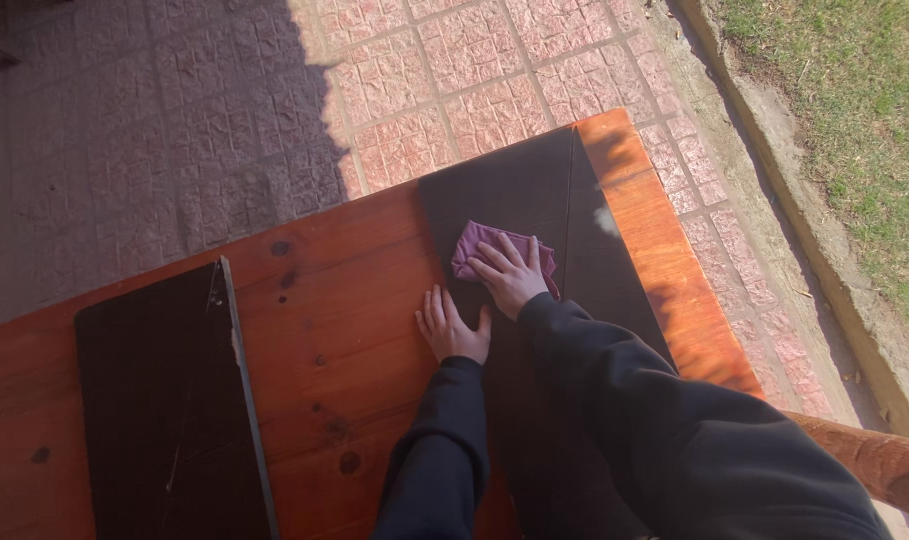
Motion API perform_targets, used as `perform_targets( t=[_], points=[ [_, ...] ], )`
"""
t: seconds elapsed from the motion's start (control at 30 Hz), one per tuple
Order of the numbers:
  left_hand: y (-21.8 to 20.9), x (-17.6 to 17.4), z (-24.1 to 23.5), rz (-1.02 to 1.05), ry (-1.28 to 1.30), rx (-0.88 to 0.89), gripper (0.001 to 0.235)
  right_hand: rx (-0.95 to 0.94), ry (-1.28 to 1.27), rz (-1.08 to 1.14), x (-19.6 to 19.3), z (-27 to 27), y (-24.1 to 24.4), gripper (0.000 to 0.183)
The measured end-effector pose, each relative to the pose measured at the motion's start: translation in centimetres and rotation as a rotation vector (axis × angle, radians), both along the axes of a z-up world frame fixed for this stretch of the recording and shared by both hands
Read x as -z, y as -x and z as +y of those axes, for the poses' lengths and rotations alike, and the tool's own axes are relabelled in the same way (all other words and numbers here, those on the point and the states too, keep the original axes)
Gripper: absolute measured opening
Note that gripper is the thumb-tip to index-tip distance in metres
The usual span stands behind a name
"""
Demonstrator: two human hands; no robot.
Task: The person wipes the surface of dark triangular wood panels with a purple cloth on a wooden table. They handle the panels one at a time, wiping each side and then repositioning them on the table.
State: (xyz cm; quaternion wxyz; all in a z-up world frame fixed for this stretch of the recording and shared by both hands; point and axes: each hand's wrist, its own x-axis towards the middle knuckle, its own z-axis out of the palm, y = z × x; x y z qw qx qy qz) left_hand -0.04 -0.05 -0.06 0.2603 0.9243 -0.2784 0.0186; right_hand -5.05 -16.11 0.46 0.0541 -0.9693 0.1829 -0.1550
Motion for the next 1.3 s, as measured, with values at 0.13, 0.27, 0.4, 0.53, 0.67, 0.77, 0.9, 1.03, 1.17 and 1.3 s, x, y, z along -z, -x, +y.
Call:
perform_targets(
  t=[0.13,0.27,0.4,0.53,0.67,0.77,0.9,1.03,1.17,1.3],
  points=[
    [0.0,0.2,0.1,0.014,0.006,-0.015,0.088,-0.001,-0.041,0.028,-0.8,0.6,2.7,0.048],
    [0.0,-0.1,0.1,-0.009,0.018,-0.008,0.084,0.104,-0.034,0.020,-1.9,-1.2,4.0,0.047],
    [0.0,-0.2,0.0,0.007,0.013,-0.010,0.086,0.188,-0.028,0.001,-1.2,-4.4,2.7,0.047],
    [0.0,-0.7,0.1,0.068,-0.007,-0.008,0.086,0.234,-0.035,-0.019,-0.8,-6.0,0.0,0.046],
    [0.0,-0.6,0.1,0.051,0.009,-0.006,0.085,0.183,-0.036,-0.017,-0.5,-5.5,-1.1,0.048],
    [0.0,-0.8,0.1,0.054,0.008,-0.005,0.084,0.145,-0.045,0.028,-1.3,-3.8,-0.3,0.047],
    [-0.1,-1.3,0.1,0.069,-0.007,-0.004,0.085,0.073,-0.080,0.056,-2.0,-3.7,1.3,0.047],
    [0.0,-0.8,0.1,0.049,-0.019,0.006,0.085,0.041,-0.075,0.106,-2.3,-5.3,1.6,0.048],
    [0.0,-0.5,0.1,-0.003,-0.008,0.001,0.084,0.094,-0.074,0.080,-1.2,-7.1,0.0,0.048],
    [0.0,-1.3,0.2,0.025,-0.029,0.002,0.084,0.144,-0.071,0.063,-1.4,-6.1,-2.8,0.046]
  ],
)
